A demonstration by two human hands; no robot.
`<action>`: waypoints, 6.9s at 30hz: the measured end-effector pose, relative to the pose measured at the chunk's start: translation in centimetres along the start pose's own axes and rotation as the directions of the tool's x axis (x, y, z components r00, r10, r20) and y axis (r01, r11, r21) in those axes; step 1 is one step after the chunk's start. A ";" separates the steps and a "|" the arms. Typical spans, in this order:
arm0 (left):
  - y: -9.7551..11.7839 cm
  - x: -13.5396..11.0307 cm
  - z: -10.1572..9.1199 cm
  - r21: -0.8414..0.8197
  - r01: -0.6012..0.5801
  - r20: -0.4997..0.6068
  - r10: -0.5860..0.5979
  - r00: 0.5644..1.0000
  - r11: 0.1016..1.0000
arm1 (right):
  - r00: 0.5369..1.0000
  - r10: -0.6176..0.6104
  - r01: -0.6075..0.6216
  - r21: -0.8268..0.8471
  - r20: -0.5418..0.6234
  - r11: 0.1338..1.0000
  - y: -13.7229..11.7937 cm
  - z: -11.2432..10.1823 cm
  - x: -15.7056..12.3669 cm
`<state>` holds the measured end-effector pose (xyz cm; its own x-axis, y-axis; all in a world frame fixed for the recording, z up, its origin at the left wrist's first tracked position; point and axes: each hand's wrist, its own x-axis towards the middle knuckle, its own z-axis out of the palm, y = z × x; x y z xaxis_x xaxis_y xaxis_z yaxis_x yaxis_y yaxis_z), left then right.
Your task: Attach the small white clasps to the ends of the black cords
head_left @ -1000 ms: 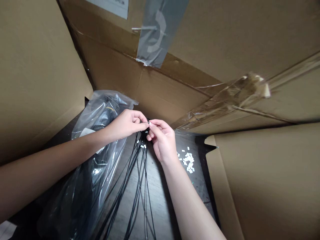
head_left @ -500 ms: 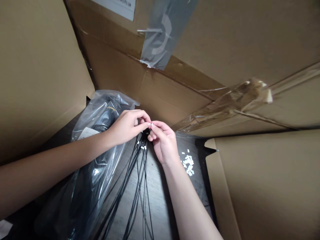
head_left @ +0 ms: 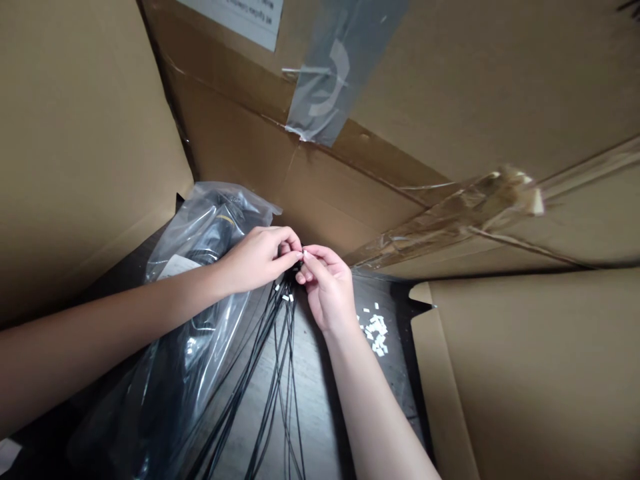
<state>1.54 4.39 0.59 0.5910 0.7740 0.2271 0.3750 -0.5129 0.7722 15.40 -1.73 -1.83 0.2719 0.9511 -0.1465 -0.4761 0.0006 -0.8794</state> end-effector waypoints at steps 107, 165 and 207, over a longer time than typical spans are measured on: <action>0.5 -0.3 -0.8 -0.059 0.058 -0.067 -0.062 0.996 0.997 | 0.997 0.007 0.000 -0.099 0.073 0.995 0.5 -0.2 -0.1; -0.1 -0.2 -0.5 -0.084 0.018 -0.016 -0.020 1.000 0.996 | 0.999 0.026 -0.024 -0.096 0.020 0.995 0.3 -0.7 -0.3; 0.0 -0.3 -0.4 0.006 -0.038 -0.054 0.038 0.998 0.999 | 1.000 -0.006 0.009 -0.113 0.022 0.994 0.5 -0.2 -0.4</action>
<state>1.14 4.30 0.77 0.5653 0.7730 0.2881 0.3567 -0.5439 0.7596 15.26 -2.20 -2.28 0.2566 0.9576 -0.1313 -0.3764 -0.0261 -0.9261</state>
